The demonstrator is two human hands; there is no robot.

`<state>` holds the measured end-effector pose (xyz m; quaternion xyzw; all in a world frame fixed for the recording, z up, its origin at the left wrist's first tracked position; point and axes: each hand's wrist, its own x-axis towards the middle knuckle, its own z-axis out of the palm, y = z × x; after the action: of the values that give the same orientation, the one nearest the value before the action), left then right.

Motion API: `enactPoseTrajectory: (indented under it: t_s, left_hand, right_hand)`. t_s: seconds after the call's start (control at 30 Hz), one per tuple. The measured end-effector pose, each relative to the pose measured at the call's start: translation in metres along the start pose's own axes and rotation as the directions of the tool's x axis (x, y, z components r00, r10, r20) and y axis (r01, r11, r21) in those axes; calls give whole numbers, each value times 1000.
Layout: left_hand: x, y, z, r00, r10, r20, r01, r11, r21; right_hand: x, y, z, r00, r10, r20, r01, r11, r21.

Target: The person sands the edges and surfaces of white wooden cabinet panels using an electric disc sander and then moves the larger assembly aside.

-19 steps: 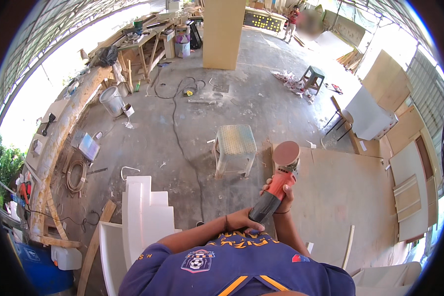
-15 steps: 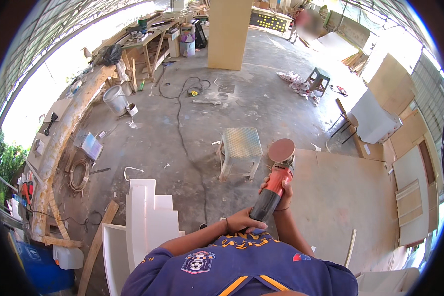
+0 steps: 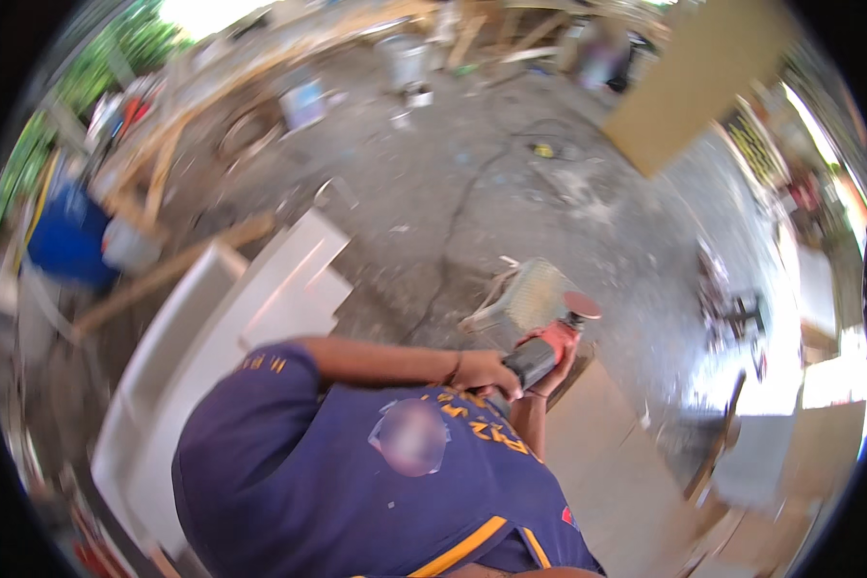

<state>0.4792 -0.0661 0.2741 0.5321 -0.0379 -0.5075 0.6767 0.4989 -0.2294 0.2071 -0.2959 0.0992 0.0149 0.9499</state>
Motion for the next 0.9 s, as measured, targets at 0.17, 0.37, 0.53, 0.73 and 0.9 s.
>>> enactPoseTrajectory:
  t_s: [0.17, 0.37, 0.53, 0.73, 0.9]
  left_hand:
    - [32, 12, -4, 976, 41, -213, -70, 989, -130]
    - [63, 39, -35, 921, 106, -374, -157, 982, -107]
    - [69, 68, -76, 864, 124, -488, -221, 964, -147]
    - [74, 97, -154, 871, 80, -485, -138, 987, -84]
    - [63, 133, -227, 913, 154, -377, -119, 986, 114]
  right_hand:
    - [54, -2, -25, 969, 243, 46, -247, 962, 119]
    - [112, -3, -6, 913, 390, 118, -383, 921, -74]
    - [155, 15, 38, 918, 394, 44, -375, 899, -226]
    - [215, 56, 60, 901, 431, 48, -409, 882, -232]
    - [275, 98, 81, 918, 396, 34, -384, 905, -184]
